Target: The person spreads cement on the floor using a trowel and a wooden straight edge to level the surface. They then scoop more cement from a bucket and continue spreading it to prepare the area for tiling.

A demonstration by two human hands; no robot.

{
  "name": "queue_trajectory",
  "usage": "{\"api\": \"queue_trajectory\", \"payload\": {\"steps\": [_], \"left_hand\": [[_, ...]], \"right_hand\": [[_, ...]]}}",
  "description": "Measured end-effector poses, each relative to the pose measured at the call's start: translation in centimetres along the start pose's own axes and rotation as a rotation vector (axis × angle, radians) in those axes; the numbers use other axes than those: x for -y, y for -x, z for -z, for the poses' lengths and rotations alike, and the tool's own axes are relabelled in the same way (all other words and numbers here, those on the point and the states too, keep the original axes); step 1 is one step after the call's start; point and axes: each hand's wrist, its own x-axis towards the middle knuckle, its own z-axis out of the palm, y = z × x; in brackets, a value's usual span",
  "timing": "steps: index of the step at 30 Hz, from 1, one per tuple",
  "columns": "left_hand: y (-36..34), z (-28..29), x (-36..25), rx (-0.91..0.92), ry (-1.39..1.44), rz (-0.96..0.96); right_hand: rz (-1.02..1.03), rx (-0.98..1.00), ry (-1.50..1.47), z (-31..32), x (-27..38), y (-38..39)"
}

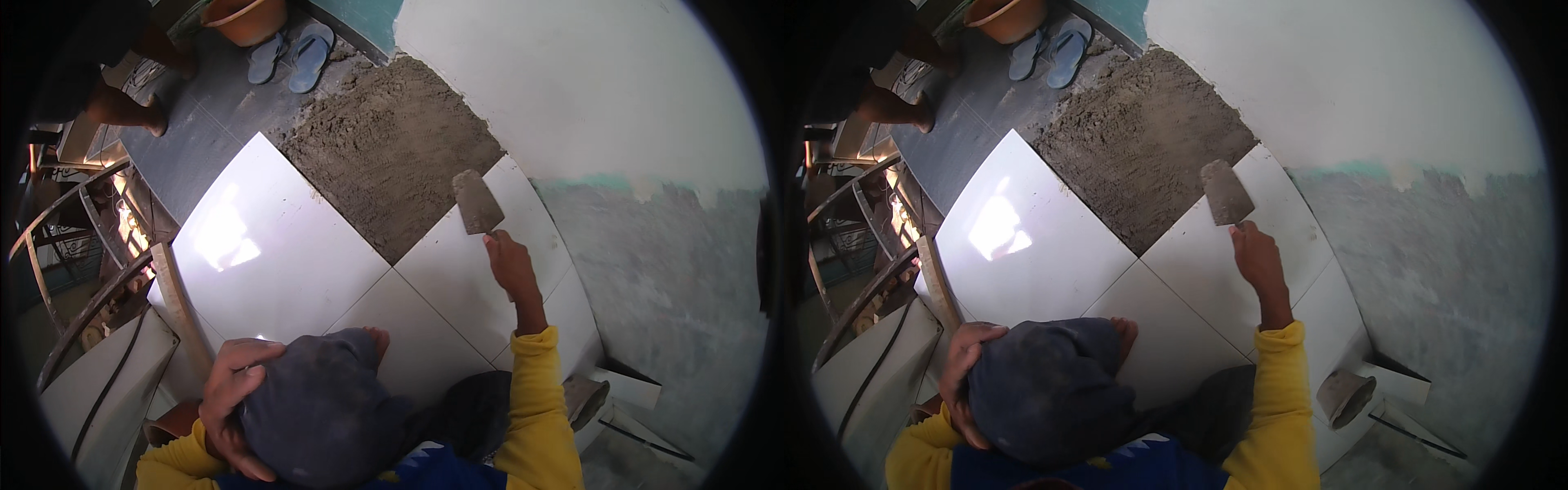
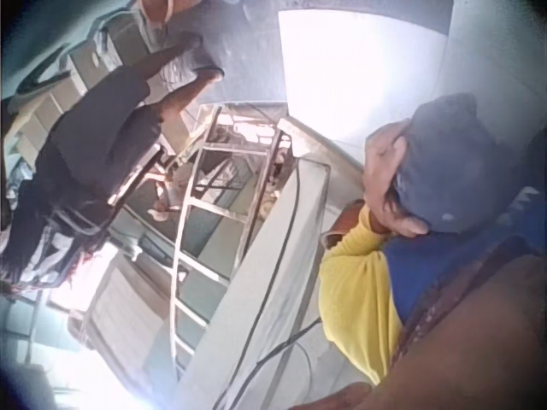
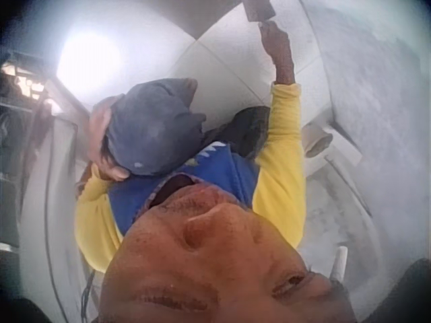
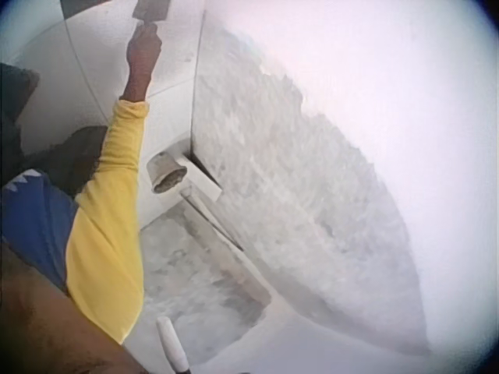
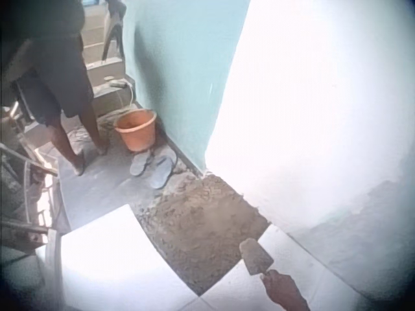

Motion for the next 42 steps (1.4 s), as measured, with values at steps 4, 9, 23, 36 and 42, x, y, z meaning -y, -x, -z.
{"api": "queue_trajectory", "payload": {"steps": [4, 9, 23, 36, 42], "left_hand": [[0.8, -0.1, -0.6, -0.083, 0.031, -0.01], [-0.3, -0.9, -0.3, -0.128, 0.082, -0.036], [-0.2, -1.7, -0.1, -0.177, 0.126, -0.064], [0.3, -1.2, 0.0, -0.199, 0.106, -0.081], [0.1, -1.0, 0.3, -0.17, 0.104, -0.081]], "right_hand": [[-0.373, 0.213, -0.573, 3.4, 2.4, -2.0], [-0.389, 0.371, -1.004, -0.2, 6.2, 1.6], [-0.194, 0.368, -0.729, -9.2, 11.6, 12.3], [-0.417, 0.357, -1.238, -7.2, 19.4, 5.2], [-0.402, 0.323, -1.226, -9.7, 22.7, 4.0]]}}
